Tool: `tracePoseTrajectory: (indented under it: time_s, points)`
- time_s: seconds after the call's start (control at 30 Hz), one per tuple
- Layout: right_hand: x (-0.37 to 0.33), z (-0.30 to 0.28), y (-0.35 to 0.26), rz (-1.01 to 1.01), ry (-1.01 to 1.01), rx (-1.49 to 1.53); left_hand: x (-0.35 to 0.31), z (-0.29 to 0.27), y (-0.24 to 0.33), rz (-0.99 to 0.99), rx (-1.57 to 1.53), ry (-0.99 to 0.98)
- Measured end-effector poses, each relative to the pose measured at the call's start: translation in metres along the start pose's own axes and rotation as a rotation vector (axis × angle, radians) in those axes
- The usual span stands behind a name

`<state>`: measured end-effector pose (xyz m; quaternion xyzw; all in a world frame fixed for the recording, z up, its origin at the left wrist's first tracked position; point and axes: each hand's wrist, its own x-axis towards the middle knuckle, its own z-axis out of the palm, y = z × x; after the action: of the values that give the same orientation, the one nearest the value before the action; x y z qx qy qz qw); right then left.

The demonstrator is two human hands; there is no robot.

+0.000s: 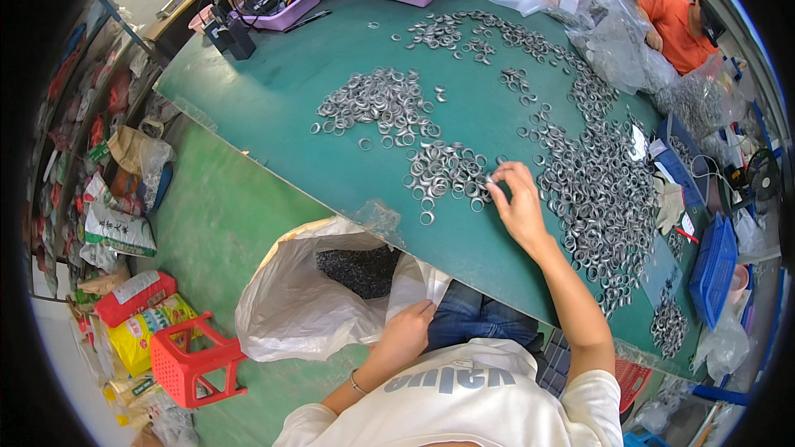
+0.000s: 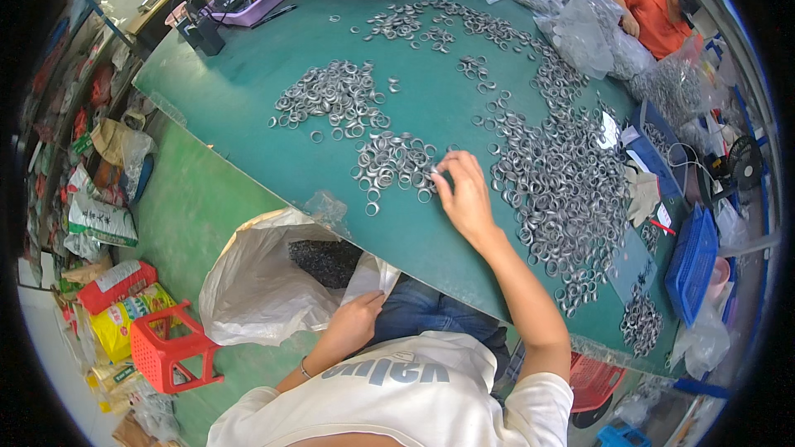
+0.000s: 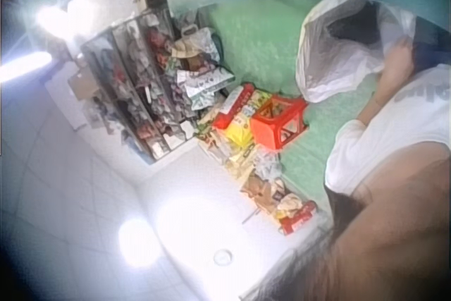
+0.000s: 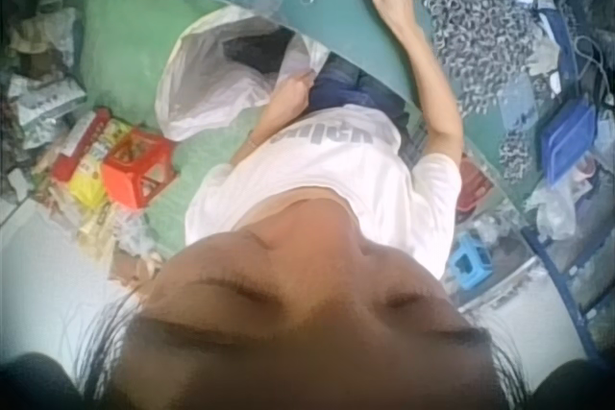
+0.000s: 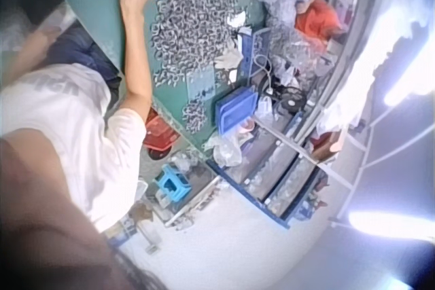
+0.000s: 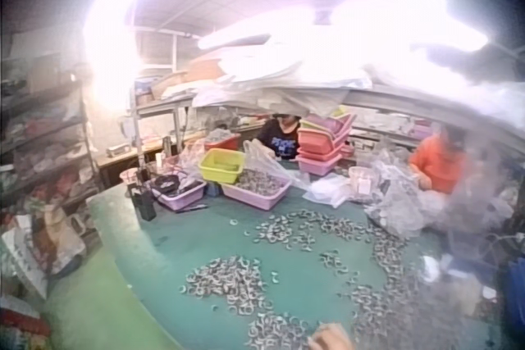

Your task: The person sorts small metal rings on a green table by hand, placing selected items into a white bag, and later writes on a small card using a pen.

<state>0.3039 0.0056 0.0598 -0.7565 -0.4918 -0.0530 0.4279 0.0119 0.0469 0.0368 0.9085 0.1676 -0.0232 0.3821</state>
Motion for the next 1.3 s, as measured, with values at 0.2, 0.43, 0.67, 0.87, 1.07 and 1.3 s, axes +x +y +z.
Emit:
tracePoseTrajectory:
  time_s: [0.2, 0.43, 0.67, 0.87, 1.07, 1.3]
  points:
    - [0.002, 0.001, 0.008, 0.104, -0.077, -0.094, 0.0, 0.0, 0.002, 0.048, -0.015, 0.07]
    - [-0.005, -0.027, 0.011, 0.455, -0.096, 0.178, 0.0, 0.002, -0.002, 0.023, -0.008, 0.016]
    - [-0.029, -0.005, -0.079, 0.126, -0.25, 0.386, 0.0, 0.003, -0.003, 0.03, 0.015, 0.022]
    - [-0.048, 0.022, -0.11, -0.069, -0.434, 0.222, 0.001, 0.0, 0.0, 0.022, 0.006, 0.02]
    - [-0.026, -0.012, -0.051, 0.097, -0.036, -0.223, -0.003, -0.001, 0.0, -0.001, -0.003, -0.006]
    - [-0.031, -0.019, -0.002, 0.074, -0.092, -0.36, -0.001, 0.0, 0.002, 0.025, 0.011, 0.017]
